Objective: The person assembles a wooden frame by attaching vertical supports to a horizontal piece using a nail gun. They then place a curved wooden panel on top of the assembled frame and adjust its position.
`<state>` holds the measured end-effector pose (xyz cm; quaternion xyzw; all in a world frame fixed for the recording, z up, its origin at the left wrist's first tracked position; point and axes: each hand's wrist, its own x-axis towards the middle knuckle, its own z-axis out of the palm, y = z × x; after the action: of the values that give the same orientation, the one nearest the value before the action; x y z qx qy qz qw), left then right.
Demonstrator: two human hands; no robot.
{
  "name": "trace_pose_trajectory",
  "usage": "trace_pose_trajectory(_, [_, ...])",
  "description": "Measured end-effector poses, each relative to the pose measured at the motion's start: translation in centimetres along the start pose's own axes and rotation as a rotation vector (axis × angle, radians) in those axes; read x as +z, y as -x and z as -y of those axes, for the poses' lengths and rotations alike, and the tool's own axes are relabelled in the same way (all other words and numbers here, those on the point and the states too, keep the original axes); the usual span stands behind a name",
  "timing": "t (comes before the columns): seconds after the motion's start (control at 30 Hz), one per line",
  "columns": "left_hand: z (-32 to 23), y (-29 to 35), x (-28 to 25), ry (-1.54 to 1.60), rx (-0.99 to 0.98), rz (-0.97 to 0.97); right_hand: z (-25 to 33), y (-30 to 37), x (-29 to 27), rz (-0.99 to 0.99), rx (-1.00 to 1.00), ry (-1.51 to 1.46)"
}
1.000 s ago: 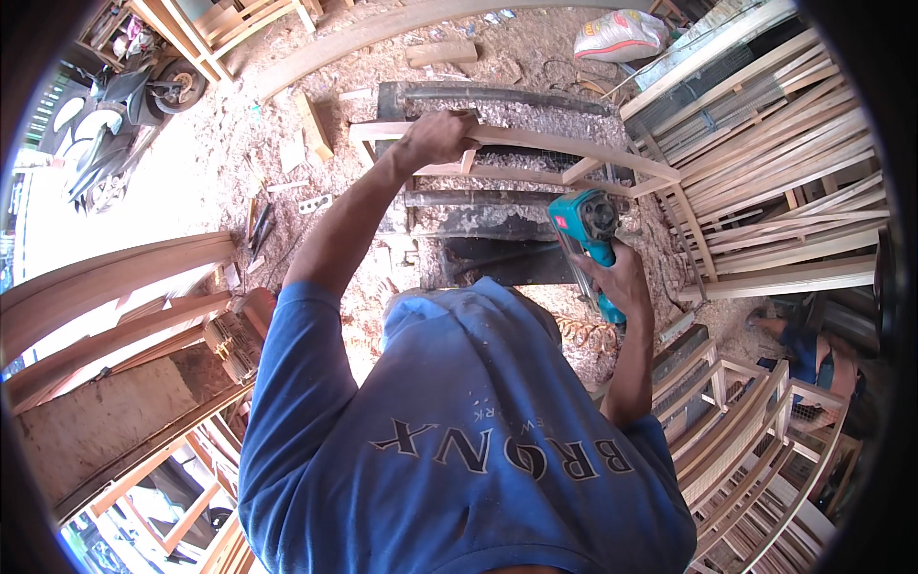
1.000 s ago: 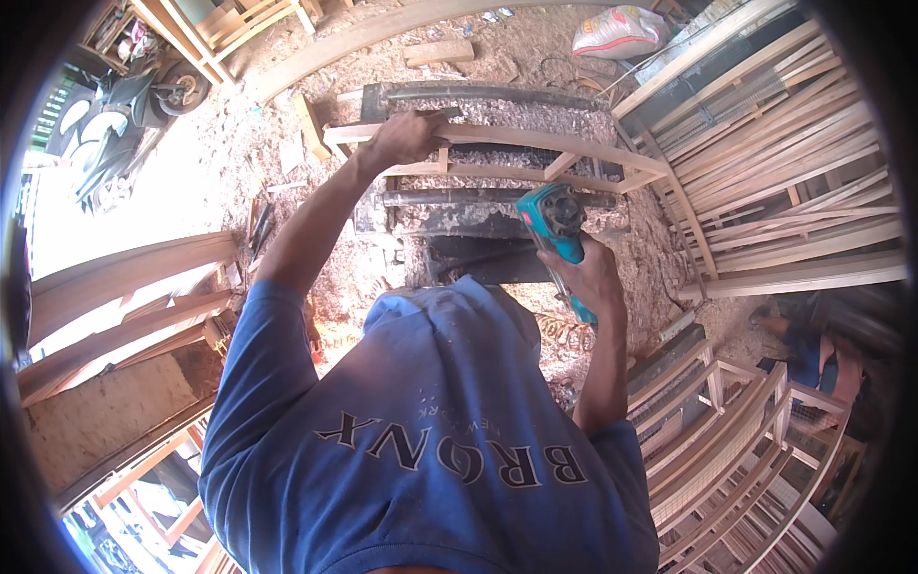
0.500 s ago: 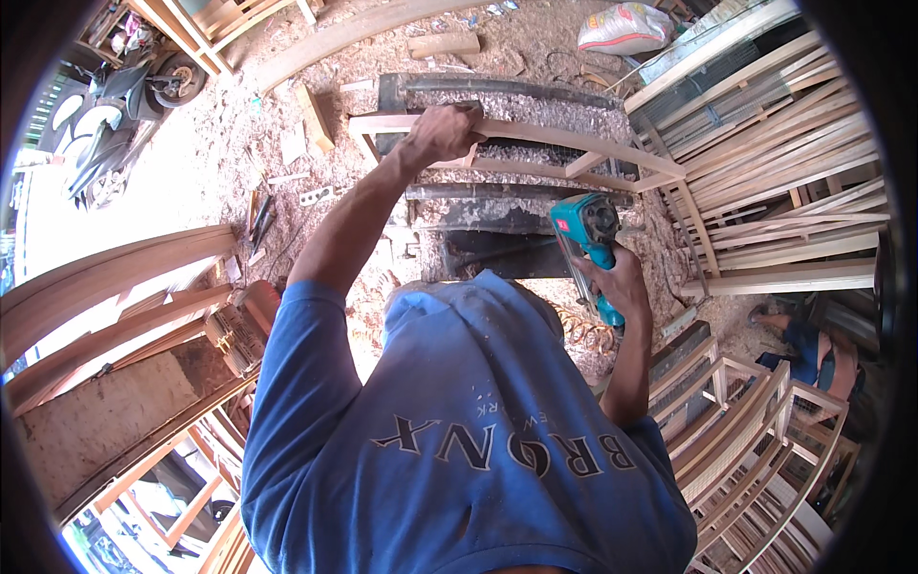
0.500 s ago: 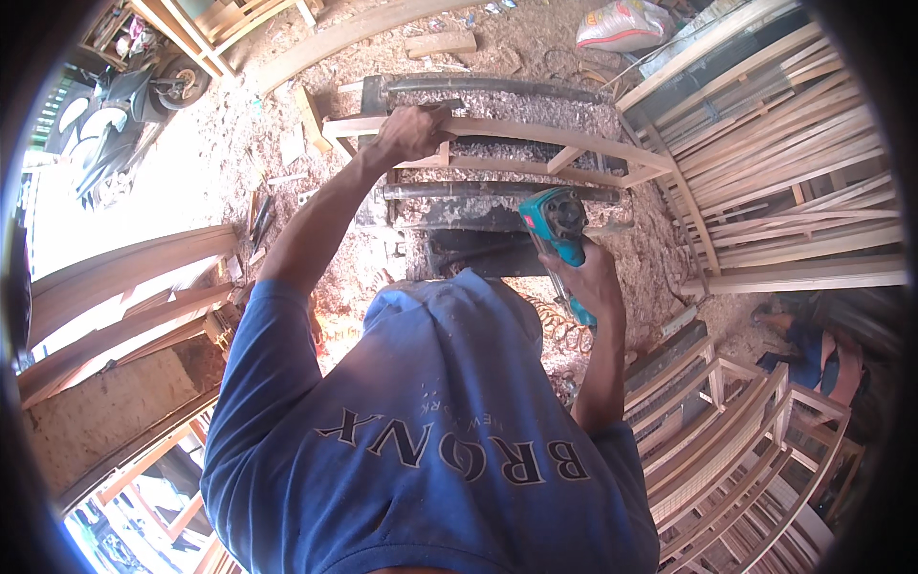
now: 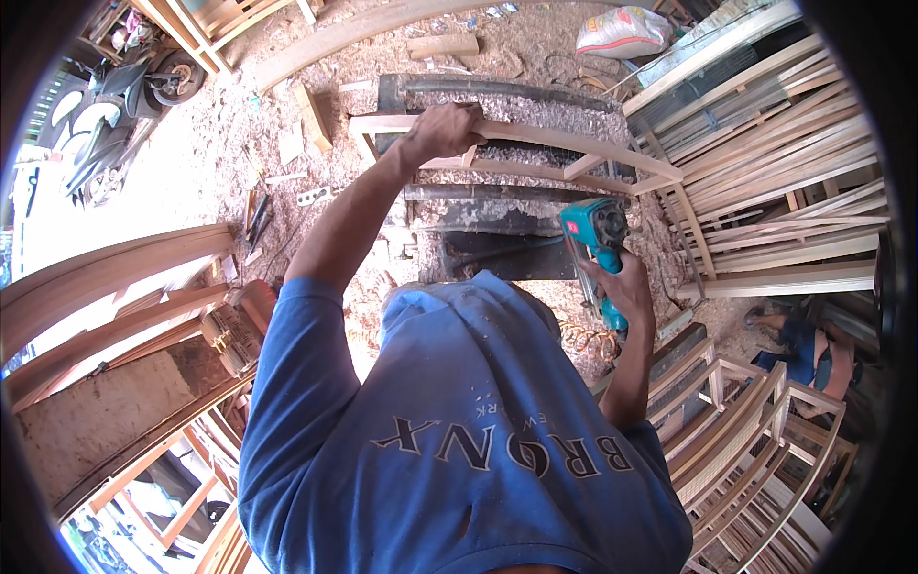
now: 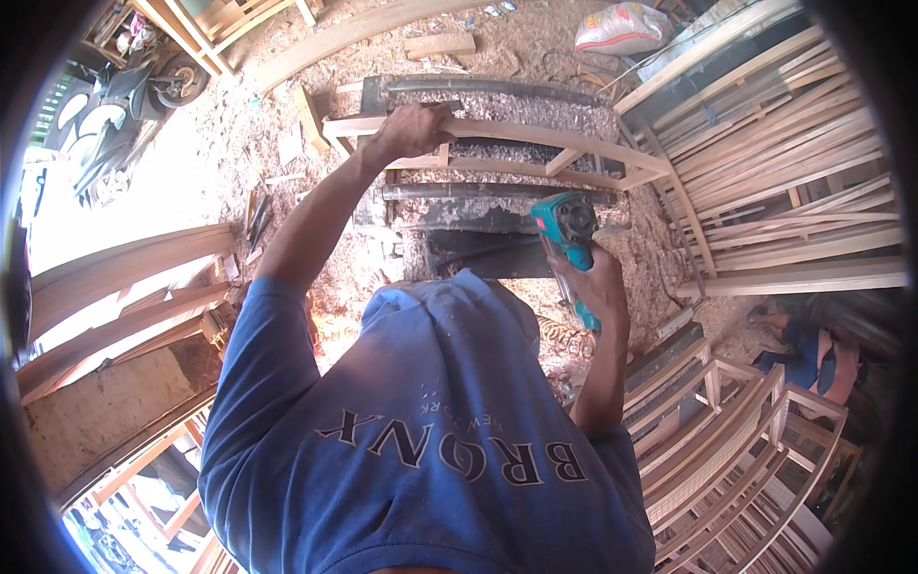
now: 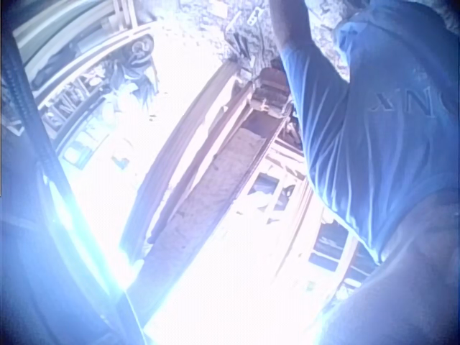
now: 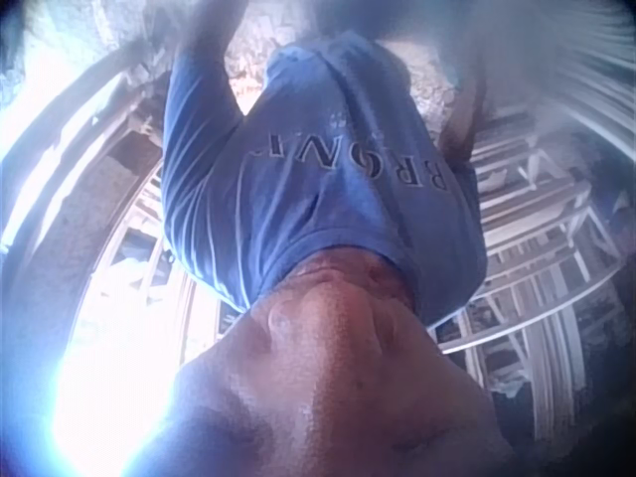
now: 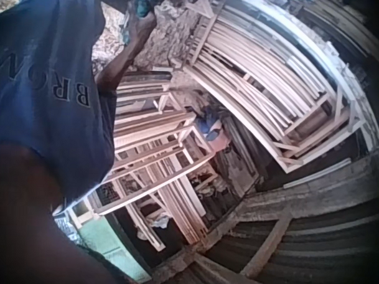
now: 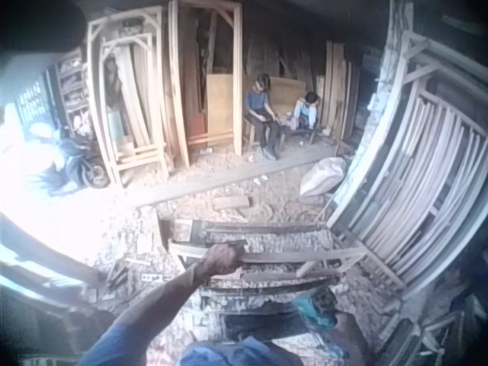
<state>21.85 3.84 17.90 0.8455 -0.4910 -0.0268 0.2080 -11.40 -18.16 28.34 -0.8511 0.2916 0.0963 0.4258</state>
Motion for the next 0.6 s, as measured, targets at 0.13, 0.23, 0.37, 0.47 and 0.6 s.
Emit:
trace_pose_trajectory(0.13, [0.5,-0.1,0.2,0.08,0.029,-0.081,0.1,0.2,0.1,-0.007,-0.003,0.004])
trace_pose_trajectory(0.23, [0.3,-0.3,0.5,0.014,-0.051,0.015,0.0,0.3,0.1,-0.002,0.005,-0.003])
trace_pose_trajectory(0.37, [-0.3,-0.2,0.9,-0.109,-0.216,0.167,-0.3,0.3,0.2,-0.007,0.01,0.013])
trace_pose_trajectory(0.47, [-0.1,0.6,0.7,-0.007,-0.032,-0.074,-0.5,0.4,0.3,-0.02,-0.004,0.015])
trace_pose_trajectory(0.6, [0.3,0.8,0.0,0.083,-0.031,-0.059,-0.3,0.5,0.2,0.008,0.012,0.067])
